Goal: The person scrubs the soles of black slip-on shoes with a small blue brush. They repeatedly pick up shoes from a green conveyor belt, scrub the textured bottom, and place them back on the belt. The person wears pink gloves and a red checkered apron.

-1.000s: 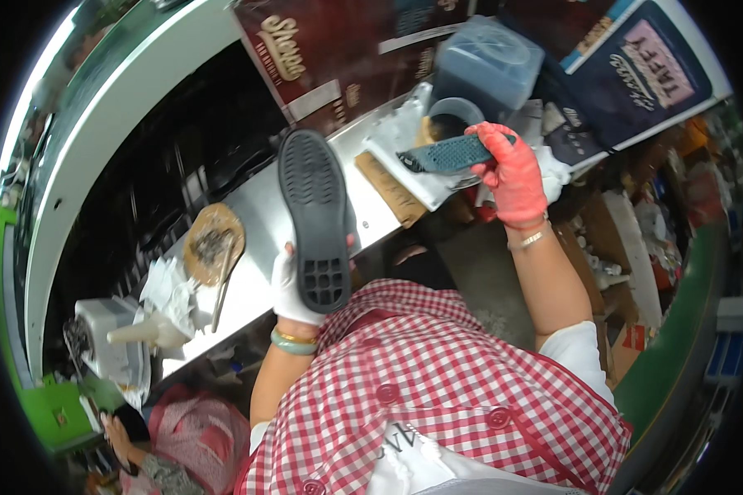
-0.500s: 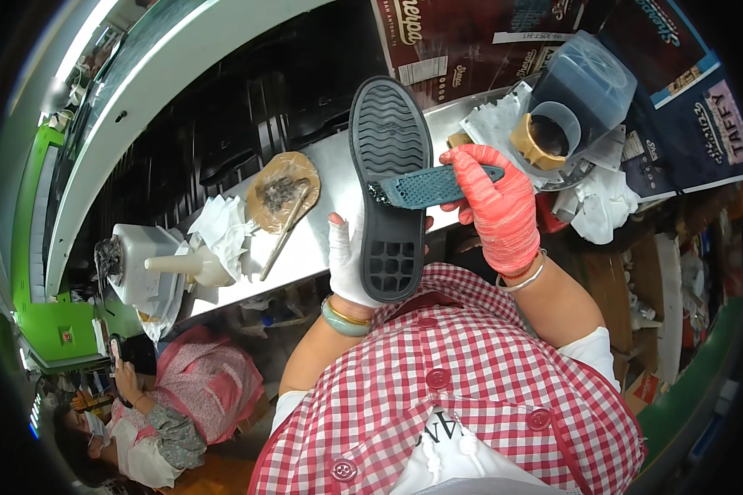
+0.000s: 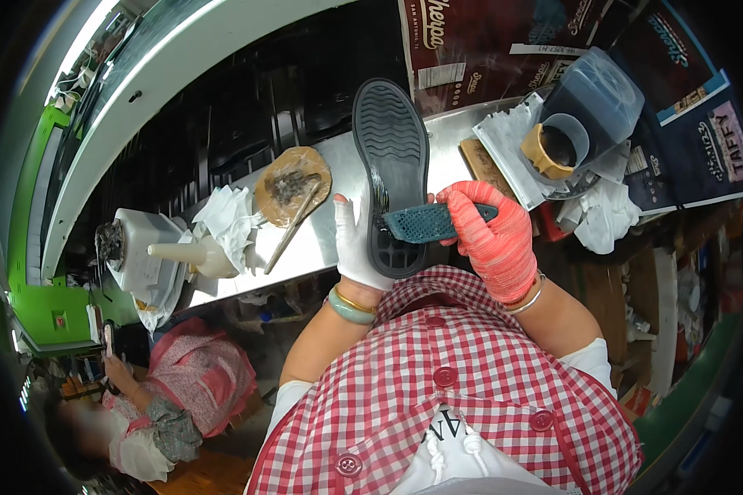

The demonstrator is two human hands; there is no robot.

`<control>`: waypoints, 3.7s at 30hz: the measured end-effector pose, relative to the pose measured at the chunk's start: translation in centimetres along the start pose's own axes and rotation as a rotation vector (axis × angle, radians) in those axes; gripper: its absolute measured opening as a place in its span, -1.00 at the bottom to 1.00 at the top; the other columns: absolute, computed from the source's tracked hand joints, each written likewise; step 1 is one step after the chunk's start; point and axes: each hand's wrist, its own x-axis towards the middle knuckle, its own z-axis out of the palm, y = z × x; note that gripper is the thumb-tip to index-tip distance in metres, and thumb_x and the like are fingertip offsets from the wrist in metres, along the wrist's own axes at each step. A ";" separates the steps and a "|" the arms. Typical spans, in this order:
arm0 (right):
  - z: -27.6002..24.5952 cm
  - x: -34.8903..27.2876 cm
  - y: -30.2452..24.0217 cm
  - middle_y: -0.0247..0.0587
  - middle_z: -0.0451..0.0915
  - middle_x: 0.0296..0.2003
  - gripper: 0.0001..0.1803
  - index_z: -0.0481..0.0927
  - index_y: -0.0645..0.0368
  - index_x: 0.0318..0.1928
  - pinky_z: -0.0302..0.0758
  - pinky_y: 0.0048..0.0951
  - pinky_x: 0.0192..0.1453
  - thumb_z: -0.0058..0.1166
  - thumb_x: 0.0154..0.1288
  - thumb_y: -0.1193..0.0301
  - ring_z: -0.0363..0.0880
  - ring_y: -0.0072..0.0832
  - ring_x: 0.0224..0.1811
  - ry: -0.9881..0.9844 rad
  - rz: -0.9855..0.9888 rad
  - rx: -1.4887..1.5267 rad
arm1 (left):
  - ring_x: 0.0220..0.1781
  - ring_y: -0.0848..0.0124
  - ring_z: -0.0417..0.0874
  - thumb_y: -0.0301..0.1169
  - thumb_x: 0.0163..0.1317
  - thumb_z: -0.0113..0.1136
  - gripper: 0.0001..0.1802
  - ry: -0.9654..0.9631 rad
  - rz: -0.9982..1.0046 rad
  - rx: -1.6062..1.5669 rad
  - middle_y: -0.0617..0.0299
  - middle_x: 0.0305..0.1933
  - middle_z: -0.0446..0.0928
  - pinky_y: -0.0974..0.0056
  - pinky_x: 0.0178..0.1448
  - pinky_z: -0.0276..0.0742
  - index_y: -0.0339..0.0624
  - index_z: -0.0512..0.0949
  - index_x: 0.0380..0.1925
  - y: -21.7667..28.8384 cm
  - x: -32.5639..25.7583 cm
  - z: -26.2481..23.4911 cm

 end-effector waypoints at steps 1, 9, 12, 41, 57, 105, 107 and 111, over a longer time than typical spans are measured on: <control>0.1 -0.1 0.0 -0.26 0.61 -0.37 -0.79 0.58 0.32 -0.18 0.57 -0.61 -0.35 0.04 0.29 0.42 0.57 -0.65 -0.37 -0.006 -0.008 -0.009 | 0.17 0.08 0.42 0.43 0.14 -0.45 -0.07 -0.041 -0.006 -0.070 -0.06 0.20 0.32 0.01 0.20 0.39 0.02 0.07 0.33 0.1 0.0 0.1; 0.6 -1.3 -0.5 -0.26 0.61 -0.37 -0.80 0.58 0.32 -0.17 0.55 -0.62 -0.36 0.04 0.29 0.43 0.55 -0.66 -0.40 -0.066 -0.016 -0.080 | 0.21 0.01 0.38 0.42 0.14 -0.47 -0.07 0.038 0.018 0.027 -0.12 0.22 0.29 -0.08 0.21 0.39 -0.01 0.07 0.33 0.3 0.3 0.5; 0.6 -1.5 -0.2 -0.26 0.61 -0.40 -0.80 0.58 0.32 -0.17 0.52 -0.63 -0.39 0.04 0.28 0.44 0.54 -0.67 -0.44 -0.089 -0.076 -0.111 | 0.21 0.01 0.37 0.41 0.16 -0.48 -0.07 0.055 0.004 0.101 -0.12 0.23 0.28 -0.08 0.21 0.38 -0.03 0.07 0.33 0.5 0.2 0.3; 3.3 2.2 -5.4 -0.27 0.53 -0.60 -0.73 0.58 0.21 -0.16 0.41 -0.59 -0.54 0.05 0.27 0.27 0.43 -0.63 -0.67 -0.769 0.189 -0.524 | 0.14 0.14 0.49 0.43 0.14 -0.60 0.04 -0.101 -0.459 0.166 -0.11 0.14 0.40 0.16 0.20 0.44 -0.28 0.19 0.26 3.1 -2.0 -0.4; 2.3 4.7 -4.5 -0.32 0.56 -0.54 -0.75 0.65 0.17 -0.26 0.40 -0.59 -0.46 0.20 0.13 0.27 0.42 -0.63 -0.60 -0.848 0.218 -0.545 | 0.01 0.04 0.56 0.48 0.05 -0.37 0.11 -0.045 -0.660 0.517 -0.16 0.11 0.39 0.07 -0.05 0.61 -0.33 0.15 0.26 5.2 -1.2 -2.1; -9.5 1.7 -2.0 -0.34 0.61 -0.36 -0.75 0.57 0.20 -0.18 0.31 -0.80 -0.61 0.03 0.32 0.26 0.55 -0.69 -0.56 0.172 -0.065 0.165 | 0.17 -0.19 0.38 0.12 0.19 0.01 -0.25 0.004 -0.136 0.061 -0.06 0.22 0.32 -0.14 -0.05 0.53 -0.09 0.21 0.26 -0.9 -0.3 -0.7; -6.1 1.0 -2.5 -0.33 0.62 -0.35 -0.75 0.57 0.19 -0.16 0.35 -0.78 -0.57 0.02 0.33 0.27 0.57 -0.67 -0.54 0.047 -0.052 0.186 | 0.17 -0.18 0.38 0.14 0.17 0.03 -0.23 0.025 -0.094 0.120 -0.08 0.22 0.31 -0.14 -0.03 0.53 -0.11 0.21 0.25 -0.9 -0.5 0.0; -1.9 0.9 -2.0 -0.29 0.61 -0.37 -0.74 0.56 0.19 -0.10 0.41 -0.73 -0.53 0.02 0.33 0.29 0.57 -0.67 -0.51 -0.033 -0.030 0.213 | 0.14 -0.14 0.42 0.19 0.11 0.07 -0.15 0.038 -0.019 0.179 -0.10 0.22 0.30 -0.13 -0.04 0.57 -0.12 0.17 0.26 -1.2 -1.1 1.7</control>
